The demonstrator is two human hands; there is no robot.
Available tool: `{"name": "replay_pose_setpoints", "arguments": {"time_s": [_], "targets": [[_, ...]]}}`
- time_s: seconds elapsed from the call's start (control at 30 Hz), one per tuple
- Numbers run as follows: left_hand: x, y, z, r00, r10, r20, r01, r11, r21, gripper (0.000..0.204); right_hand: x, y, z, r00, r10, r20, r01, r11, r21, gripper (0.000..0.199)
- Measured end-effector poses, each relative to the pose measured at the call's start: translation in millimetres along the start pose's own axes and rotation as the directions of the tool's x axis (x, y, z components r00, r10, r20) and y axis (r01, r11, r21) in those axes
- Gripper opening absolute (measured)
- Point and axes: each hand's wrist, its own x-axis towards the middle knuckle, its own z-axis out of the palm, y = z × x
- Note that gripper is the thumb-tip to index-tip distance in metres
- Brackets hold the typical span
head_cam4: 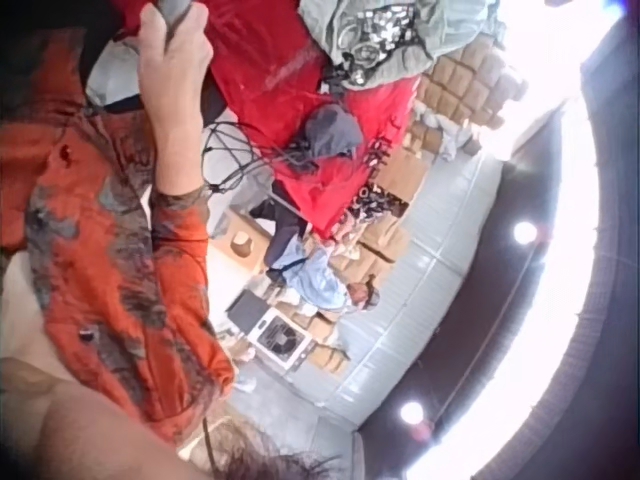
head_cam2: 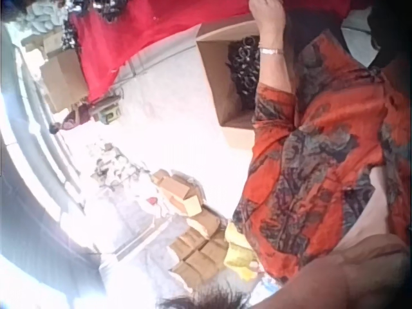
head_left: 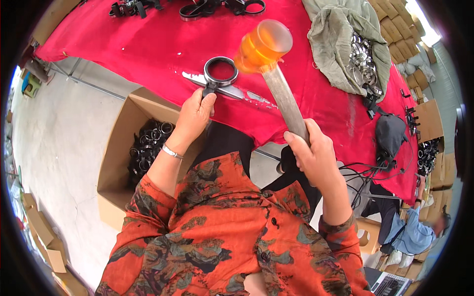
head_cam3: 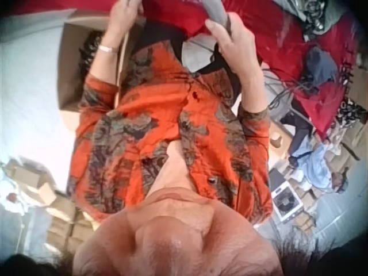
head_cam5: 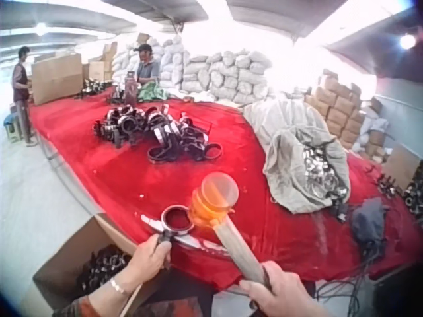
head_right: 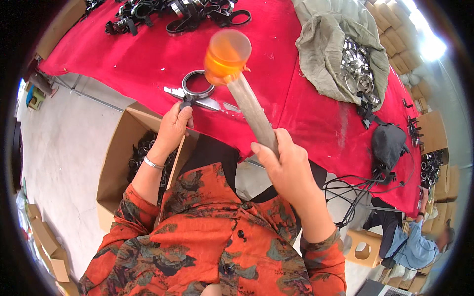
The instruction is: Using a rubber mallet to secure or tighten black circular components, likely hose clamps or similar plastic/rubber manufacturing products.
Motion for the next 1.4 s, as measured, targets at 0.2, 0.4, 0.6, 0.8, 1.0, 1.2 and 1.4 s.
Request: {"name": "replay_pose_setpoints", "arguments": {"time_s": [0.2, 0.4, 0.6, 0.8, 1.0, 1.2, 1.4], "targets": [[4, 14, 10, 0.999, -0.041, -0.019, 0.041, 0.999, -0.032, 0.033, -6, 34, 40, 0.991, -0.132, -0.025, 0.119, 0.952, -0.28, 0.035], [-1, 8, 4, 0.999, -0.04, -0.03, 0.04, 0.999, -0.016, 0.032, 4, -34, 18, 0.952, -0.306, -0.027, 0.303, 0.949, -0.089, 0.03], [5, 16, 9, 0.998, -0.036, -0.051, 0.039, 0.998, 0.054, 0.034, 49, -14, 31, 0.967, -0.242, 0.08, 0.253, 0.889, -0.381, 0.034], [-2, -1, 6, 0.992, 0.068, -0.103, -0.048, 0.982, 0.18, 0.035, 55, -51, 19, 0.949, -0.313, -0.045, 0.295, 0.927, -0.23, 0.035], [6, 6, 8, 0.998, 0.033, -0.06, -0.021, 0.981, 0.192, 0.035, 97, -20, 7, 0.991, -0.13, 0.019, 0.126, 0.906, -0.404, 0.041], [-8, 7, 5, 0.998, 0.017, -0.064, -0.009, 0.993, 0.118, 0.035, 58, -42, -12, 0.969, -0.221, -0.111, 0.186, 0.946, -0.264, 0.035], [3, 20, 3, 1.0, -0.022, 0.005, 0.022, 0.998, 0.067, 0.034, 72, 12, -2, 0.996, -0.093, -0.011, 0.081, 0.911, -0.405, 0.036]]}}
